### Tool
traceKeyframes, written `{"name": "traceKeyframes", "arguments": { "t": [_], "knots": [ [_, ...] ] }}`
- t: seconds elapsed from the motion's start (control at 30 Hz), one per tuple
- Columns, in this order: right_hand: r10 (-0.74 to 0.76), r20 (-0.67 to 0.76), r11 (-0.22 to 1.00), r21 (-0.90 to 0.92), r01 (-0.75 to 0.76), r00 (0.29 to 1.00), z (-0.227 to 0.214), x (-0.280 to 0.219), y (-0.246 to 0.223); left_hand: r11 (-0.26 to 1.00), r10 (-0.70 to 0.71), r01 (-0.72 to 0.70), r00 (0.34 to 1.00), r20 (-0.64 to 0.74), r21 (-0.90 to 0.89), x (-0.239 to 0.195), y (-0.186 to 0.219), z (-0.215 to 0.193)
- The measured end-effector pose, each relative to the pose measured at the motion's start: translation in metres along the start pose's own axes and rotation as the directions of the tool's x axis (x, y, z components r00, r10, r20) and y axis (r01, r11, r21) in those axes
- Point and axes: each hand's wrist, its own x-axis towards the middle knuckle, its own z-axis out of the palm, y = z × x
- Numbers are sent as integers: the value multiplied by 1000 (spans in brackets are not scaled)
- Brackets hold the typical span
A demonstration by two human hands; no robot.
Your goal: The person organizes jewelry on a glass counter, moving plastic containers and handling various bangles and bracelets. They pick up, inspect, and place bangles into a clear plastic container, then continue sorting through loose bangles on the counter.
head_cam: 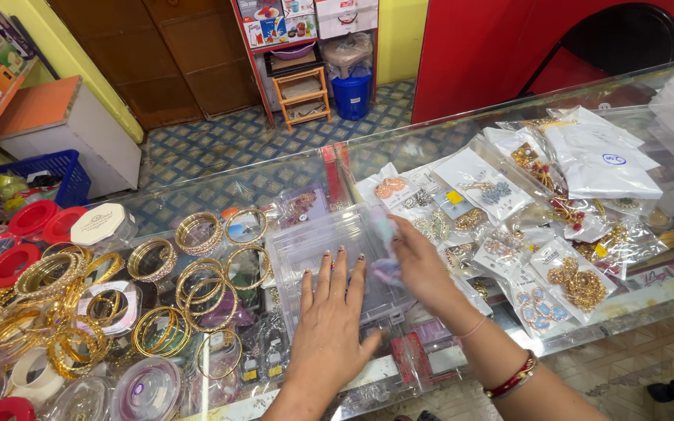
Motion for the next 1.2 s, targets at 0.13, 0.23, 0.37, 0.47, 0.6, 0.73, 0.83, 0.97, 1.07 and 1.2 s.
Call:
{"name": "traceKeyframes", "arguments": {
  "t": [0.13,0.23,0.37,0.47,0.6,0.73,0.83,0.97,1.07,1.2],
  "knots": [
    [272,14,888,381,-256,962,-11,-6,-1,998,-41,43,999,-35,39,4,2,7],
    [238,19,886,407,-225,971,-13,-14,-3,996,-47,47,999,-1,79,10,0,11],
    [273,4,840,486,-240,962,-19,-24,-19,994,79,-74,995,-58,80,10,-8,11],
    [277,15,808,537,-242,961,-24,-38,-42,981,185,-173,968,-168,86,8,-13,4],
    [79,50,797,596,-93,996,-18,-54,-72,961,227,-273,865,-447,-39,4,-20,-22],
    [-263,-119,918,273,286,957,-7,-70,-93,944,96,-244,848,-522,-222,-7,-12,-44],
    [-775,84,628,-3,778,626,13,-91,-102,930,27,-220,841,-540,-295,-11,-1,-44],
    [-789,321,427,-325,844,523,24,-100,-114,878,-128,-137,855,-502,-458,-14,3,-36],
    [-769,323,454,-332,827,552,25,-84,-114,828,-229,-95,843,-488,-552,-17,2,-34],
    [-741,222,534,-378,756,634,14,-52,-109,767,-244,-139,840,-484,-627,-22,-1,-34]
  ]
}}
